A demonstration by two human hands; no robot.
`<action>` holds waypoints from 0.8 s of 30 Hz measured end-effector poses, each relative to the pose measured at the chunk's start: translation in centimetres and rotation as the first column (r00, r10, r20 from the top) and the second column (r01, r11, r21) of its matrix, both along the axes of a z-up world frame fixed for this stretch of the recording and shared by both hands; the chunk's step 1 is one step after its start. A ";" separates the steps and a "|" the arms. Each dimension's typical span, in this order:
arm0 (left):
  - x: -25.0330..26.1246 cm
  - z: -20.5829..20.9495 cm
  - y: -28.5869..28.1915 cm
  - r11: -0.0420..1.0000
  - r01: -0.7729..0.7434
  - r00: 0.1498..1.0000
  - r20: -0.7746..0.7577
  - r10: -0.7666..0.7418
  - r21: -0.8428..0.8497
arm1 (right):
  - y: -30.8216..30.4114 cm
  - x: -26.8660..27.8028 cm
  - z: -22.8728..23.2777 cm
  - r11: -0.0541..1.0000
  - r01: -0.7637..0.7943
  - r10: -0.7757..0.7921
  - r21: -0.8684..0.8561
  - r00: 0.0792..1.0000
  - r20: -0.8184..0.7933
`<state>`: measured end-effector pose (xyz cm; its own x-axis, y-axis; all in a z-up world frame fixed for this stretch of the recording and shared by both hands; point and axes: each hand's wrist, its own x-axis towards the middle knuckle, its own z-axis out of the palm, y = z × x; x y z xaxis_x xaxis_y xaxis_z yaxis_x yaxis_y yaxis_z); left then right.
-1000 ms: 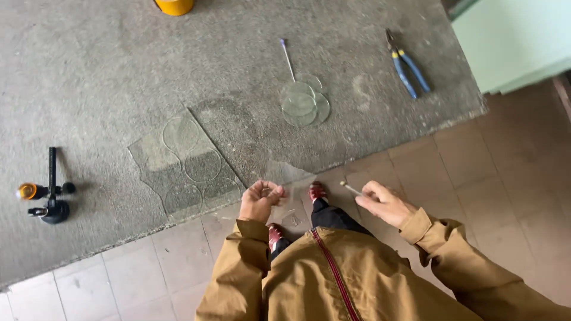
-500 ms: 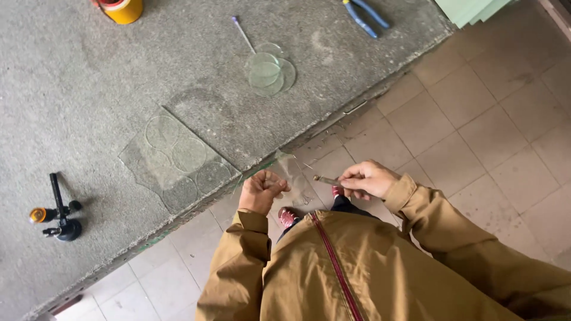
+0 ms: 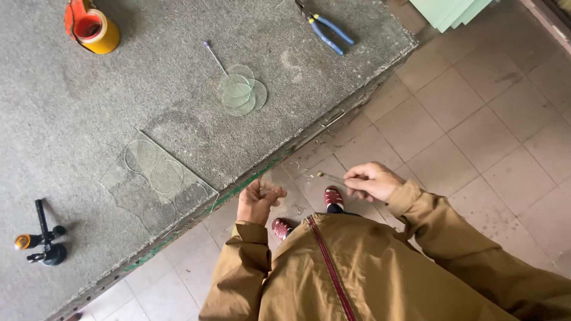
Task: Cutting circular shapes out of a glass sheet using a manual glass cutter
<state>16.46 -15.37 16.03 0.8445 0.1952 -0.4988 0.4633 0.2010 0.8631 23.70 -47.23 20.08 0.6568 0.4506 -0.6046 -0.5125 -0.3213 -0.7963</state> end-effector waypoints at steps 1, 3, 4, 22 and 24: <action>0.3 0.5 -0.5 0.998 -0.058 0.998 0.002 0.058 -0.038 | -0.4 0.1 0.8 0.998 0.057 -0.057 -0.027 0.998 0.008; 0.7 1.0 -1.1 0.990 -0.124 0.992 0.003 0.125 -0.073 | -0.8 0.5 2.3 0.993 0.105 -0.105 -0.049 0.994 0.018; 0.8 0.9 -1.2 0.980 -0.153 0.988 -0.012 0.153 -0.130 | -0.8 0.7 3.0 0.992 0.122 -0.121 -0.014 0.991 0.056; 2.3 1.0 -3.5 0.906 -0.318 0.948 -0.074 0.309 -0.281 | 3.2 3.5 4.2 0.972 0.106 -0.126 0.210 0.989 0.082; 3.1 1.7 -3.7 0.893 -0.343 0.939 -0.068 0.338 -0.292 | 2.8 3.9 4.0 0.976 0.086 -0.112 0.198 0.986 0.122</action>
<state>19.54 -19.09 17.69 0.7448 0.3114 -0.5901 0.3329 0.5930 0.7331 27.61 -44.45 24.05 0.7719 0.4782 -0.4189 -0.4211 -0.1090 -0.9004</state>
